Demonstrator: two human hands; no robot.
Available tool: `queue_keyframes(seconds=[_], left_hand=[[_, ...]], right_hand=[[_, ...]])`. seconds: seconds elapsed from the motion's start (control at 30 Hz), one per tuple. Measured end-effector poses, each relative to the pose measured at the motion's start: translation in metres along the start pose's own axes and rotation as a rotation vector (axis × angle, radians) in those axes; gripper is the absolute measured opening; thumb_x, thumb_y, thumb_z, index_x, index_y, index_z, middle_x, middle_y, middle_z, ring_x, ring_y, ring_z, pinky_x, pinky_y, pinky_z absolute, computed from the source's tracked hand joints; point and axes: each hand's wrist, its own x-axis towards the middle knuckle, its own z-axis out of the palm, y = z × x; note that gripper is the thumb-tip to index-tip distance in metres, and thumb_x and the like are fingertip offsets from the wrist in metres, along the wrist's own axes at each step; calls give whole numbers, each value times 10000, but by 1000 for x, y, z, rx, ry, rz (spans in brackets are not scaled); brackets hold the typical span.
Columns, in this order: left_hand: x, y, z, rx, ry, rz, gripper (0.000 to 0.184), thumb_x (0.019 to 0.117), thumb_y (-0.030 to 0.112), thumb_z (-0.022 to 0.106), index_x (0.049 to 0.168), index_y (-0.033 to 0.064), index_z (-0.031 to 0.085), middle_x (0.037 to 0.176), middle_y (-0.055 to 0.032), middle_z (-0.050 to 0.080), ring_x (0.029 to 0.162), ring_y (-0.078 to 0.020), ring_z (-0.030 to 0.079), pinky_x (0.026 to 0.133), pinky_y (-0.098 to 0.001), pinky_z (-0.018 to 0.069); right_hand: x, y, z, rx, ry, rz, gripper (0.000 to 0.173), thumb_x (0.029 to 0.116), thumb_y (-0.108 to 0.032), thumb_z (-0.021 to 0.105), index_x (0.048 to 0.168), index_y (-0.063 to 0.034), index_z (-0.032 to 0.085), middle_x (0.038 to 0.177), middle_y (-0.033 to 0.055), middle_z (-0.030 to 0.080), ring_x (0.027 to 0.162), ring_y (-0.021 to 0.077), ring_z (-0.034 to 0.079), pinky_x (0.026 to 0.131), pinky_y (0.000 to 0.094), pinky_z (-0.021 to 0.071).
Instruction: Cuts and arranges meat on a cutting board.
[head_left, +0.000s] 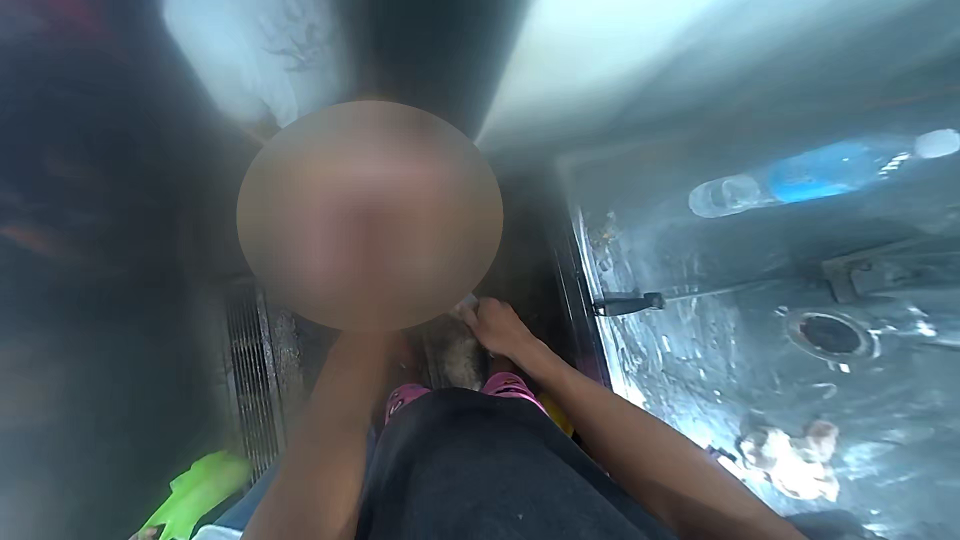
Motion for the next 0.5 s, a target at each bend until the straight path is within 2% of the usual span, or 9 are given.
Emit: queue_keyframes(seconds=[0.1, 0.13, 0.17, 0.2, 0.23, 0.27, 0.33, 0.4, 0.5], left_hand=[[2, 9, -26, -10, -121, -47, 816, 1017, 706, 269, 1661, 208, 211, 1735, -145, 58, 1590, -401, 57, 1215, -715, 41], [7, 19, -56, 31, -340, -91, 817, 1036, 689, 241, 1675, 210, 71, 1729, -148, -89, 1593, -396, -26, 1222, -690, 21], [11, 23, -69, 56, -440, -113, 815, 1042, 683, 214, 1672, 213, 0, 1717, -150, -156, 1592, -388, -62, 1230, -672, 11], [8, 20, -57, 36, -351, -97, 813, 1039, 686, 211, 1675, 207, 45, 1725, -158, -107, 1594, -391, -33, 1229, -674, 10], [3, 10, -28, -11, -129, -53, 815, 1029, 697, 229, 1667, 193, 176, 1731, -169, 33, 1591, -397, 54, 1230, -689, 25], [3, 4, -11, -15, -34, -32, 822, 1021, 713, 204, 1664, 201, 197, 1731, -162, 64, 1592, -388, 70, 1229, -693, 27], [3, 1, -3, 13, -34, -26, 830, 1015, 723, 167, 1672, 217, 145, 1737, -145, 13, 1595, -380, 31, 1230, -690, 27], [3, 0, -2, 24, -21, -23, 826, 1018, 713, 181, 1673, 212, 128, 1739, -135, -19, 1597, -373, 1, 1236, -685, 27], [3, 1, -4, 23, 53, -20, 783, 1031, 660, 235, 1670, 217, 147, 1739, -130, 27, 1598, -364, 14, 1230, -691, 51]], right_hand=[[8, -17, -7, 29, -26, -30, 676, 1056, -634, 369, 1098, -9, 625, 952, 183, 663, 848, 312, 698, 777, 506, 573], [13, -25, -10, 31, -35, -45, 659, 1067, -608, 371, 1101, -2, 627, 956, 183, 663, 835, 306, 696, 774, 501, 572], [19, -32, -11, 27, -42, -59, 650, 1076, -586, 371, 1093, 8, 635, 962, 188, 668, 835, 306, 698, 781, 503, 571], [25, -37, -12, 20, -53, -68, 664, 1079, -583, 365, 1090, 20, 642, 978, 203, 673, 851, 317, 700, 801, 515, 569], [31, -42, -12, 11, -63, -69, 683, 1075, -596, 355, 1077, 22, 646, 985, 212, 674, 861, 327, 700, 808, 521, 567], [34, -44, -10, 2, -66, -72, 695, 1069, -609, 351, 1069, 19, 650, 980, 213, 673, 852, 326, 700, 799, 515, 572], [31, -44, -6, -4, -59, -71, 702, 1063, -623, 351, 1050, 12, 651, 973, 212, 671, 861, 326, 695, 796, 514, 565], [25, -35, 3, -3, -34, -89, 705, 1061, -627, 354, 1094, 11, 652, 1031, 223, 683, 958, 352, 702, 853, 543, 562], [5, -19, 17, -18, -14, -70, 735, 1042, -666, 352, 1155, -4, 652, 1105, 223, 693, 1083, 374, 690, 919, 581, 551]])
